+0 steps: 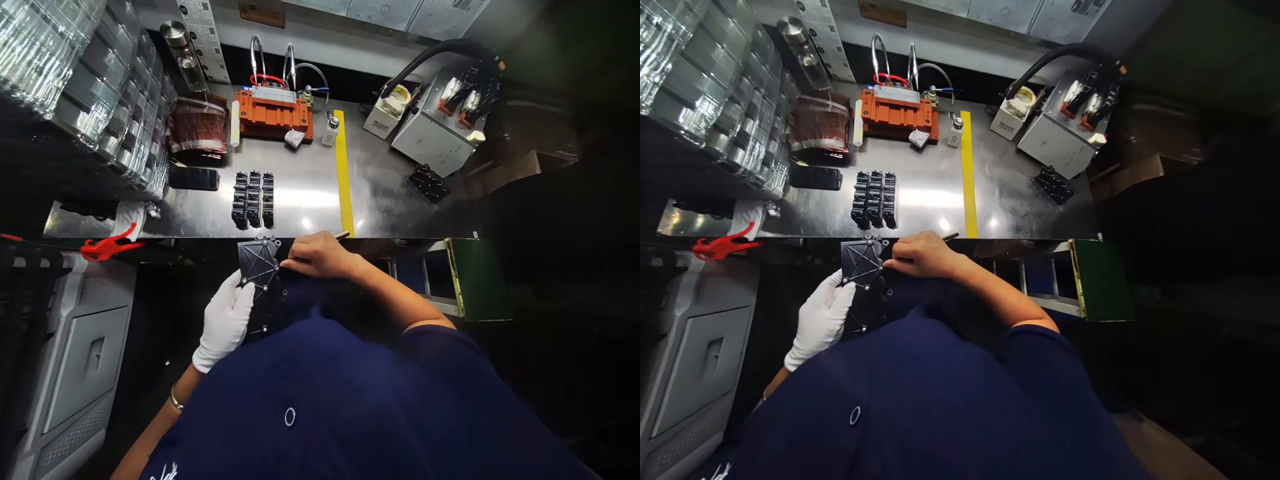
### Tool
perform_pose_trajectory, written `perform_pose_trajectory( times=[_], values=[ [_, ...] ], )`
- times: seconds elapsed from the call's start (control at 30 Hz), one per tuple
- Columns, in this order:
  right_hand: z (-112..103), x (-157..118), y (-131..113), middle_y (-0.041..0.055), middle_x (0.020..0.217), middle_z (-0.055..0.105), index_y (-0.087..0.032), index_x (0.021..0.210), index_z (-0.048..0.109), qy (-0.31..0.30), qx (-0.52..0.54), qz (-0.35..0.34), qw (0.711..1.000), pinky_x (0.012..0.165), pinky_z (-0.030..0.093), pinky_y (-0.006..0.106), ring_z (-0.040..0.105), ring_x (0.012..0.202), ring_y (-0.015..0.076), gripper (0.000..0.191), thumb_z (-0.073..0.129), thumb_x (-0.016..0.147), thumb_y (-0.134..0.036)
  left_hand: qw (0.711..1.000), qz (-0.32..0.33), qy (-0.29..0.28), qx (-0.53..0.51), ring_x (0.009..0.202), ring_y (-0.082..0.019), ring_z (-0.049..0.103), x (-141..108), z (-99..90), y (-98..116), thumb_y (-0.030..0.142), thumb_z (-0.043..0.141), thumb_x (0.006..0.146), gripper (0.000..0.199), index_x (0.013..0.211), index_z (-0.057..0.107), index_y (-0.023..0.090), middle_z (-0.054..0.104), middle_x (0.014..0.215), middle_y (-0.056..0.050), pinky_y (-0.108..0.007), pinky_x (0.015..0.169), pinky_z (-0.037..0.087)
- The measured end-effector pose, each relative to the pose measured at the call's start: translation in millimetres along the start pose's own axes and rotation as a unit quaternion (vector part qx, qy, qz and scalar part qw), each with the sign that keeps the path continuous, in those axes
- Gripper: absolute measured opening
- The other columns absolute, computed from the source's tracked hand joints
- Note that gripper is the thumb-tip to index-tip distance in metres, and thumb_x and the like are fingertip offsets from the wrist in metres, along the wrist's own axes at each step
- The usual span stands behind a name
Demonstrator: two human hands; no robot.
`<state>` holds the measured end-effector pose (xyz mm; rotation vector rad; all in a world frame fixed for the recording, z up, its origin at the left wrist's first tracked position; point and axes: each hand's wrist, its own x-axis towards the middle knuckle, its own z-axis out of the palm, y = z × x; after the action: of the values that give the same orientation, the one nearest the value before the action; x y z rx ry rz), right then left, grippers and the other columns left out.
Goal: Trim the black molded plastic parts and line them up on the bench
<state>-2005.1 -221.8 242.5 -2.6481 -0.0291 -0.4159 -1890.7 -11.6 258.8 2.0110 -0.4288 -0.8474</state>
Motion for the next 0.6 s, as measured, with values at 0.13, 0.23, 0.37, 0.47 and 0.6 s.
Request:
perform_pose_trajectory(
  times=[0.13, 0.23, 0.37, 0.47, 0.6],
  values=[
    [-3, 6, 5, -0.0002, 0.062, 0.057, -0.017, 0.066, 0.058, -0.021, -0.043, -0.031, 0.998, 0.053, 0.024, 0.026, 0.05, 0.058, 0.0093, 0.046, 0.048, 0.101, -0.045, 1.0, 0.01, -0.012, 0.001, 0.071, -0.022, 0.069, 2, -1.2, -2, 0.056, 0.059, 0.076, 0.074, 0.129, 0.065, 0.005, 0.071, 0.071, -0.004, -0.033, 0.074, 0.056],
    [-2, 10, 8, -0.0002, 0.062, 0.057, -0.017, 0.066, 0.057, -0.027, -0.041, -0.027, 0.998, 0.053, 0.024, 0.026, 0.05, 0.058, 0.0095, 0.047, 0.046, 0.102, -0.047, 1.0, 0.018, -0.013, 0.01, 0.066, -0.019, 0.067, 3, -2.1, -5, 0.056, 0.059, 0.078, 0.073, 0.13, 0.064, 0.005, 0.069, 0.066, -0.002, -0.03, 0.07, 0.055],
    [-2, 10, 11, -0.0005, 0.063, 0.059, -0.017, 0.068, 0.058, -0.026, 0.015, -0.018, 0.999, 0.055, 0.028, 0.024, 0.051, 0.058, 0.0087, 0.044, 0.049, 0.101, -0.045, 1.0, 0.017, -0.015, 0.005, 0.06, -0.017, 0.064, 3, -1.7, -10, 0.058, 0.059, 0.081, 0.071, 0.131, 0.064, 0.008, 0.069, 0.064, -0.001, -0.029, 0.065, 0.054],
    [-3, 9, 12, -0.0003, 0.063, 0.059, -0.017, 0.067, 0.059, -0.031, 0.031, -0.014, 0.999, 0.056, 0.03, 0.024, 0.051, 0.058, 0.009, 0.043, 0.051, 0.1, -0.044, 1.0, 0.021, -0.012, -0.007, 0.07, -0.02, 0.068, 4, -1.2, -11, 0.056, 0.061, 0.081, 0.069, 0.131, 0.064, 0.008, 0.072, 0.071, -0.004, -0.031, 0.072, 0.055],
    [-3, 11, 11, -0.0003, 0.063, 0.059, -0.018, 0.068, 0.059, -0.04, 0.041, 0.002, 0.998, 0.056, 0.03, 0.024, 0.052, 0.058, 0.0095, 0.042, 0.051, 0.1, -0.045, 1.0, 0.006, -0.009, -0.008, 0.074, -0.022, 0.069, 5, -2.7, -10, 0.051, 0.06, 0.084, 0.064, 0.133, 0.063, 0.01, 0.073, 0.073, -0.004, -0.032, 0.075, 0.056]
  ],
)
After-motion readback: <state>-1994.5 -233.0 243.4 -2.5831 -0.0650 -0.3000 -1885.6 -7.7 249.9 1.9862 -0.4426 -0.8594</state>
